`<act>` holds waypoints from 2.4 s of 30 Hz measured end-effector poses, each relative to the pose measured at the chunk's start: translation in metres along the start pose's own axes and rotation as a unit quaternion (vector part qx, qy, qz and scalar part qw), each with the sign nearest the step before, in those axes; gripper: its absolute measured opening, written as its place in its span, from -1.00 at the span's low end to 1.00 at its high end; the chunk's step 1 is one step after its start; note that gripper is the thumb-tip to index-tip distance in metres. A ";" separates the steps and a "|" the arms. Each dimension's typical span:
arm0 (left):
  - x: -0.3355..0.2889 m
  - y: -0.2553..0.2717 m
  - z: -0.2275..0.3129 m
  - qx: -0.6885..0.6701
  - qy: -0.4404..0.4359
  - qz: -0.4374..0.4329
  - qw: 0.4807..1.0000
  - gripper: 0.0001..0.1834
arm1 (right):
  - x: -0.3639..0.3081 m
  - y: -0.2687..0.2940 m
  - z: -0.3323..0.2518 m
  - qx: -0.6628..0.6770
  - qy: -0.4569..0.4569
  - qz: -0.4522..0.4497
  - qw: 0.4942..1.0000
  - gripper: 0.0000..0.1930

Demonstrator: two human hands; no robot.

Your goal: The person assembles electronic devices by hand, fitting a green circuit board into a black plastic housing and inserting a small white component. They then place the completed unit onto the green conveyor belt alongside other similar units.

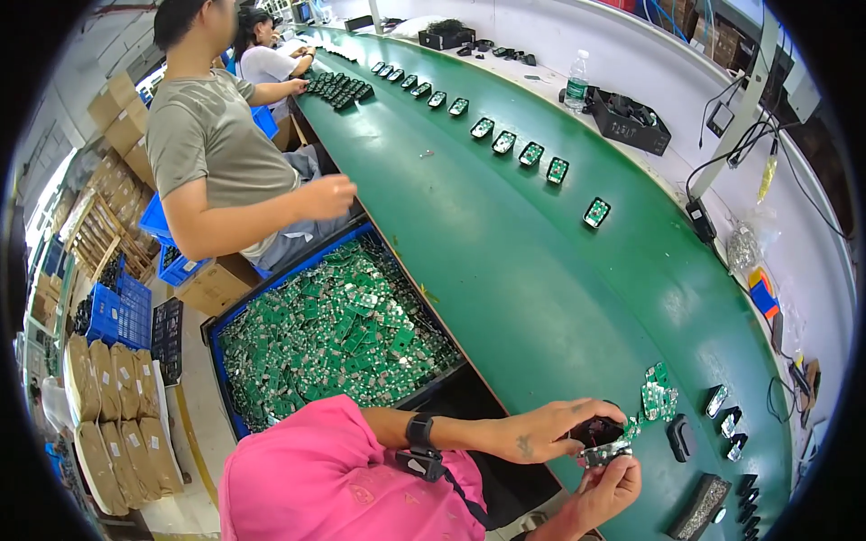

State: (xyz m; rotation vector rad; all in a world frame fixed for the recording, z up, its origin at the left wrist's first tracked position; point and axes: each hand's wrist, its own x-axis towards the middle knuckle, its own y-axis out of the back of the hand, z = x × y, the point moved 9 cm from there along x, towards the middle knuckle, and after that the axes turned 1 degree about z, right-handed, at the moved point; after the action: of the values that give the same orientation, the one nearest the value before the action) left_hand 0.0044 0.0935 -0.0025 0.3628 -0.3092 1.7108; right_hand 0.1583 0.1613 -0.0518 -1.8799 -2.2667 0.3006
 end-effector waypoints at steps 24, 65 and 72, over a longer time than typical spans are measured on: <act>-0.008 -0.004 -0.011 0.072 0.055 0.013 0.996 -0.42 | -0.010 -0.027 -0.037 -0.282 0.095 -0.044 0.954 -0.75; 0.075 0.088 -0.128 0.204 0.103 0.179 0.957 -0.70 | 0.025 -0.076 0.051 -0.379 0.059 -0.066 0.921 -0.45; 0.210 0.214 -0.225 0.446 0.186 0.215 0.848 -0.65 | -0.032 -0.095 0.078 -0.451 0.251 -0.160 0.841 -0.82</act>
State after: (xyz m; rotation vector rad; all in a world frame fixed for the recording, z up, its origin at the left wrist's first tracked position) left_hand -0.2539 0.3373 -0.1227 0.6483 0.7916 2.2495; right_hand 0.0536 0.1094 -0.1014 -1.4981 -2.4082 -1.3587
